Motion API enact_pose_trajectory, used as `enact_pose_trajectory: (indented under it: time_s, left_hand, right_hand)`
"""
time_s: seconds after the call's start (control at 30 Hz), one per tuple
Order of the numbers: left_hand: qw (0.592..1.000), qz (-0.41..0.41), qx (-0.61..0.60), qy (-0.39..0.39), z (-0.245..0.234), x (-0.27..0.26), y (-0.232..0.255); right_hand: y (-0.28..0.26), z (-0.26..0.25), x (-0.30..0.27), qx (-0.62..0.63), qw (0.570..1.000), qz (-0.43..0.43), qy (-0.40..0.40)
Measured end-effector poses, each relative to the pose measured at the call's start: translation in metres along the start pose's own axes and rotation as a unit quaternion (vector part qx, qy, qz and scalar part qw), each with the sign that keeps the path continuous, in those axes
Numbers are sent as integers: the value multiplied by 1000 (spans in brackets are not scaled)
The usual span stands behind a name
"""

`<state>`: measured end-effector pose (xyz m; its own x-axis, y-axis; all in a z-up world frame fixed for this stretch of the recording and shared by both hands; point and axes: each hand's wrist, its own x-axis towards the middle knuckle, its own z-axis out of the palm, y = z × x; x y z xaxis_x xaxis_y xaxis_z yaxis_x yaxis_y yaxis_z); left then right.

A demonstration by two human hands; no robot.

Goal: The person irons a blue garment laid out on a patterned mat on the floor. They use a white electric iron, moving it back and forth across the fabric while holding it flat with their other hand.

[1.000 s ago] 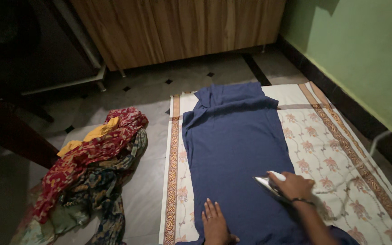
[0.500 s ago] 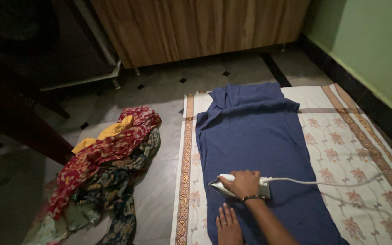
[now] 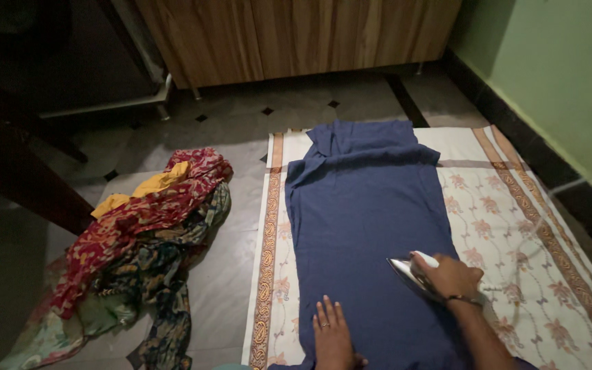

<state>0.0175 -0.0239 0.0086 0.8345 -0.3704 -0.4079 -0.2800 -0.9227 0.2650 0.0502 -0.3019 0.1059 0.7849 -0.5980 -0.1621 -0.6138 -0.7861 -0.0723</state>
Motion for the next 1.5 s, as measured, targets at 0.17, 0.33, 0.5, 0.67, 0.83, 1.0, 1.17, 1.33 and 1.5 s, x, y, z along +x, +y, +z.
enact_pose_trajectory:
  time_s: [0.17,0.33,0.5,0.67,0.83,1.0,1.17,1.33,1.5]
  left_hand:
    - [1000,-2,-5,17,9,5,3]
    - [999,5,6,50,44,33,-4]
    - [981,44,-9,188,75,52,-10]
    - [997,22,4,75,56,41,-7]
    - [999,15,9,35,21,21,0]
    - [1000,6,12,12,3,9,3]
    - [1000,8,-1,8,-3,7,5]
    - [1000,-1,-3,7,2,14,8]
    - [1000,1,3,18,21,31,7]
  right_hand:
    - [-11,6,4,27,1000,2,-8]
    - [-82,17,-1,27,996,-83,18]
    - [-171,26,-23,64,975,-193,85]
    - [-195,20,-30,62,966,-233,87]
    - [-153,10,-14,36,980,-191,50]
    - [-70,-4,12,24,997,-73,-11]
    - [-25,-2,22,32,999,1,3]
    - [-53,1,24,53,998,-16,21]
    - [-134,8,14,53,992,-112,17]
